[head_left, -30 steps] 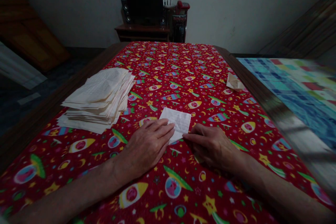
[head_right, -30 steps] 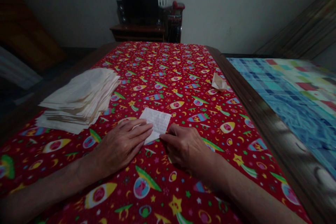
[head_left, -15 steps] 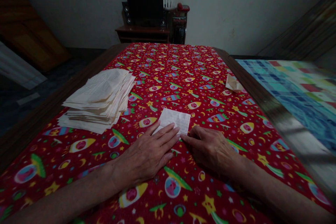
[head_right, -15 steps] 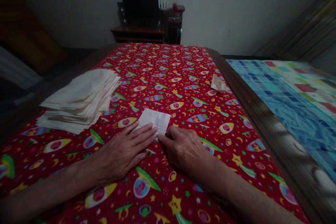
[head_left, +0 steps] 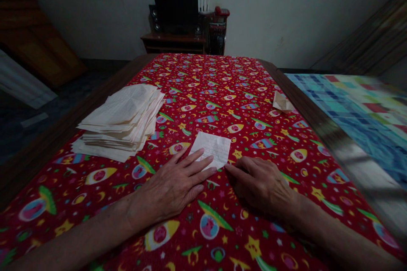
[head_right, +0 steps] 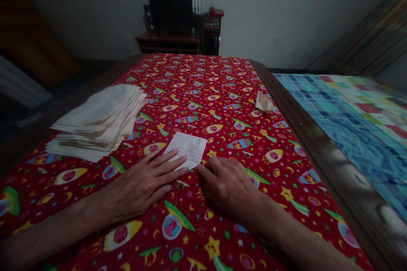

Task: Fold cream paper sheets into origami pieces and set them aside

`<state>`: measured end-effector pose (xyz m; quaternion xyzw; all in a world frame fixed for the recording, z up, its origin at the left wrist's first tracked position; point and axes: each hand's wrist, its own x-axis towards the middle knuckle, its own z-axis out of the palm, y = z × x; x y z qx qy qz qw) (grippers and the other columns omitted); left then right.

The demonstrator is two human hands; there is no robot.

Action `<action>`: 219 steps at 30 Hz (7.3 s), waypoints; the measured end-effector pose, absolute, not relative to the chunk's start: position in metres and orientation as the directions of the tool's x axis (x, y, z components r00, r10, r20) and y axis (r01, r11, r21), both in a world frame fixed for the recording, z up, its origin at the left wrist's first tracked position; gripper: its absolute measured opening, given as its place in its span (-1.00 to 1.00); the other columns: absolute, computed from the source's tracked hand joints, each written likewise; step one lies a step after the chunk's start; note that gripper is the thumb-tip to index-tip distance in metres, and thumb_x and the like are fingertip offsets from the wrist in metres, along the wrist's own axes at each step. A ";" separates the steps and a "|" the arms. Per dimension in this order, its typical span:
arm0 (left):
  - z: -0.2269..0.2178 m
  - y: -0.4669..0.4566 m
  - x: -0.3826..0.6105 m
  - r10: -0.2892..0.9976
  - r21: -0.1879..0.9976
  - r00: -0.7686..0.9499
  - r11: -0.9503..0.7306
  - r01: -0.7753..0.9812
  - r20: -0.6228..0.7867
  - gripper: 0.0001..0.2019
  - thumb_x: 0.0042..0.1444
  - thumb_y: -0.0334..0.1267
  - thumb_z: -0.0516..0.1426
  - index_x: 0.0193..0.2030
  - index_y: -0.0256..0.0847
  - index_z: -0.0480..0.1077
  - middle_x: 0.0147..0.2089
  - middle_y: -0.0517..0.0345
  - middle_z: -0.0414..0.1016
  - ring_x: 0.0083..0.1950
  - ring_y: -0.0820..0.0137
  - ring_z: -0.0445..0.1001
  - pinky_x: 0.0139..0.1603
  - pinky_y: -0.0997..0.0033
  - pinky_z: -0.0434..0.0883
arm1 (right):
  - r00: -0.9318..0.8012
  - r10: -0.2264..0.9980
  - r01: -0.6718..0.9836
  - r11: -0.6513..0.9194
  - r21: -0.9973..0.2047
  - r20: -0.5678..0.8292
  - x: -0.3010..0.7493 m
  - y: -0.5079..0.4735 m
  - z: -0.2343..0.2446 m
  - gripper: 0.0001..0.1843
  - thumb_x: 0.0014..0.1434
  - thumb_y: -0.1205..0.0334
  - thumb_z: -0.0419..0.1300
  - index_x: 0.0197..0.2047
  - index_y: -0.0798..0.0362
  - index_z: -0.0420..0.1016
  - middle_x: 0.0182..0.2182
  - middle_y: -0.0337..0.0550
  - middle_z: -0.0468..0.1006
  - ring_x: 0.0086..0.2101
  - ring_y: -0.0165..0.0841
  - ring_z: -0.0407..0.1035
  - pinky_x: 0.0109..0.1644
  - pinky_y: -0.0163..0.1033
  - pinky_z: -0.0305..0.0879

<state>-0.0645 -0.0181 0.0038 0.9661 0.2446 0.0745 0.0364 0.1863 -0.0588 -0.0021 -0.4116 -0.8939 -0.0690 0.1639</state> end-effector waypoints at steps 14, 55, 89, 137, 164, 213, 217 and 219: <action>0.004 -0.016 -0.076 0.440 0.076 0.883 -0.898 0.433 0.165 -0.61 0.30 -0.23 -0.02 0.26 -0.01 0.17 0.34 0.21 0.17 0.38 0.27 0.04 0.37 0.04 -0.05 | -0.606 0.777 0.777 0.624 -0.082 0.171 0.181 -0.059 0.002 -0.72 0.24 0.32 0.00 -0.01 0.04 0.39 -0.38 -0.16 0.38 -0.44 -0.39 0.17 -0.42 -0.25 -0.07; 0.009 0.000 -0.086 0.342 0.069 0.904 -0.940 0.335 0.257 -0.69 0.25 -0.41 0.03 0.08 -0.05 0.38 0.19 0.17 0.39 0.28 0.32 0.24 0.32 0.10 0.16 | -0.206 0.959 0.708 0.284 -0.647 0.196 0.190 0.005 0.005 -0.81 0.17 0.24 0.07 -0.16 0.08 0.40 -0.48 -0.24 0.48 -0.49 -0.44 0.31 -0.44 -0.36 0.15; -0.010 -0.007 -0.052 0.374 0.114 0.880 -0.928 0.356 0.293 -0.65 0.24 -0.43 0.00 0.16 -0.25 0.30 0.19 -0.02 0.34 0.22 0.22 0.25 0.19 0.13 0.32 | -0.628 0.694 0.770 0.621 0.149 0.353 0.212 -0.069 0.030 -0.83 0.17 0.27 0.18 -0.18 -0.16 0.53 -0.25 -0.12 0.38 -0.29 -0.31 0.20 -0.32 -0.27 0.13; -0.004 -0.014 -0.052 0.369 0.230 0.893 -0.921 0.315 0.256 -0.56 0.17 -0.52 -0.03 0.20 -0.26 0.27 0.22 -0.06 0.31 0.23 0.19 0.21 0.20 0.08 0.31 | -0.308 0.926 0.804 0.377 -0.461 0.219 0.187 -0.029 -0.007 -0.68 0.23 0.08 0.12 -0.48 0.08 0.38 -0.57 -0.24 0.41 -0.54 -0.47 0.23 -0.46 -0.37 -0.01; -0.005 -0.014 -0.052 0.324 0.250 0.902 -0.934 0.257 0.284 -0.62 0.20 -0.49 -0.01 0.15 -0.28 0.32 0.21 -0.09 0.33 0.23 0.19 0.24 0.21 0.10 0.32 | -0.321 0.912 0.858 0.394 -0.329 0.255 0.184 -0.029 -0.008 -0.66 0.27 0.09 0.03 -0.47 0.09 0.34 -0.56 -0.21 0.38 -0.53 -0.44 0.21 -0.45 -0.31 -0.05; -0.003 -0.015 -0.052 0.307 0.221 0.938 -0.937 0.269 0.160 -0.57 0.24 -0.44 -0.06 0.26 -0.29 0.17 0.33 0.11 0.19 0.29 0.22 0.13 0.26 0.14 0.23 | -0.622 0.739 0.782 0.599 0.170 0.259 0.217 -0.088 0.001 -0.49 0.31 0.10 -0.02 0.23 0.20 0.24 0.18 -0.02 0.32 0.17 -0.11 0.18 0.20 0.14 0.12; -0.003 -0.016 -0.052 0.305 0.221 0.937 -0.938 0.266 0.169 -0.56 0.24 -0.46 -0.05 0.26 -0.29 0.19 0.31 0.09 0.22 0.27 0.22 0.16 0.25 0.13 0.24 | -0.600 0.752 0.799 0.577 0.169 0.272 0.214 -0.089 0.004 -0.51 0.31 0.08 -0.04 0.18 0.21 0.31 0.16 0.02 0.35 0.16 -0.09 0.19 0.19 0.15 0.14; -0.002 -0.017 -0.052 0.307 0.223 0.935 -0.938 0.265 0.177 -0.57 0.23 -0.46 -0.05 0.25 -0.30 0.20 0.29 0.06 0.24 0.27 0.21 0.17 0.24 0.11 0.26 | -0.597 0.747 0.800 0.581 0.147 0.294 0.207 -0.088 0.005 -0.51 0.32 0.07 -0.04 0.15 0.22 0.35 0.14 0.04 0.37 0.16 -0.11 0.21 0.21 0.14 0.13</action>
